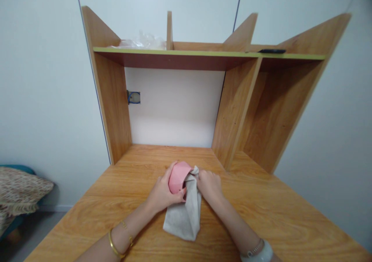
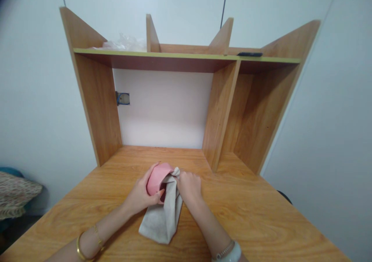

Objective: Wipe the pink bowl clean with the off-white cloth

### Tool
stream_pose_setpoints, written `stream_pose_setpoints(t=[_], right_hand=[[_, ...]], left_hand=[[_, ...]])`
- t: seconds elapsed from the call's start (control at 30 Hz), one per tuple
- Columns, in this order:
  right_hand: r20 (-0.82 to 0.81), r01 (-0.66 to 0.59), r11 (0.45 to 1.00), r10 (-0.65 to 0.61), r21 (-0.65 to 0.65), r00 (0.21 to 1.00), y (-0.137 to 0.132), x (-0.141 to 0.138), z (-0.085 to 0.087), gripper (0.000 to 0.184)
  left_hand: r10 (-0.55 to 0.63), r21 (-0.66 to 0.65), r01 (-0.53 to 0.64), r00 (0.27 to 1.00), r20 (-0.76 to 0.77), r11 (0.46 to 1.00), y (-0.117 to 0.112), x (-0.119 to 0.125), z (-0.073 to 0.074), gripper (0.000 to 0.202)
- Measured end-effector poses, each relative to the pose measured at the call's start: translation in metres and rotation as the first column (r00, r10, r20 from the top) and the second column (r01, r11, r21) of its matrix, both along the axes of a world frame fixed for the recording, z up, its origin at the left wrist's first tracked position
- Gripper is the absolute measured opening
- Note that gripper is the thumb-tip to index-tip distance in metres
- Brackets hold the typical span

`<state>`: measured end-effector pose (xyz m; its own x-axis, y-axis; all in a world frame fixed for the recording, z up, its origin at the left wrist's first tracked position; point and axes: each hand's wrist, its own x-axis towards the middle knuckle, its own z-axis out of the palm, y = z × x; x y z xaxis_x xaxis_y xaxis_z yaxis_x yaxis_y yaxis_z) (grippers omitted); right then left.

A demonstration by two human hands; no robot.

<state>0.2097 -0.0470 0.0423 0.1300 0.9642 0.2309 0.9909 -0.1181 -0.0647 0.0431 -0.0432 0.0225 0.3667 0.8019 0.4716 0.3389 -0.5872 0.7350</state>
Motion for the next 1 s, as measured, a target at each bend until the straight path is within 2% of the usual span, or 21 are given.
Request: stream_pose_setpoints(t=[0.13, 0.27, 0.37, 0.47, 0.67, 0.87, 1.0], right_hand=[[0.098, -0.073, 0.990, 0.062, 0.117, 0.993, -0.007, 0.000, 0.008, 0.025], [0.161, -0.129, 0.978, 0.103, 0.166, 0.982, -0.009, 0.000, 0.010, 0.019], [0.166, -0.121, 0.975, 0.090, 0.186, 0.982, -0.008, -0.002, 0.009, 0.015], [0.125, -0.122, 0.968, 0.096, 0.218, 0.988, -0.008, -0.004, 0.005, 0.015], [-0.015, -0.120, 0.943, 0.131, 0.310, 0.991, -0.003, -0.001, -0.004, 0.027], [-0.120, -0.158, 0.916, 0.215, 0.368, 0.969, 0.002, 0.002, -0.011, 0.014], [-0.139, -0.164, 0.916, 0.228, 0.365, 0.964, 0.002, 0.001, -0.011, 0.009]], left_hand=[[0.018, 0.005, -0.017, 0.995, -0.100, 1.000, -0.002, 0.000, 0.003, 0.081], [0.019, 0.017, -0.017, 0.992, -0.127, 1.000, -0.003, 0.000, 0.004, 0.079], [0.018, 0.042, -0.013, 0.992, -0.126, 0.999, -0.003, 0.001, 0.002, 0.079], [0.028, 0.048, -0.022, 0.991, -0.128, 0.999, -0.003, 0.001, 0.001, 0.079], [0.072, 0.005, -0.073, 0.987, -0.142, 0.997, 0.001, 0.003, -0.003, 0.080], [0.072, -0.057, -0.074, 0.996, -0.045, 0.996, 0.007, 0.003, -0.005, 0.076], [0.086, -0.116, -0.080, 0.995, 0.048, 0.990, 0.007, 0.004, -0.003, 0.070]])
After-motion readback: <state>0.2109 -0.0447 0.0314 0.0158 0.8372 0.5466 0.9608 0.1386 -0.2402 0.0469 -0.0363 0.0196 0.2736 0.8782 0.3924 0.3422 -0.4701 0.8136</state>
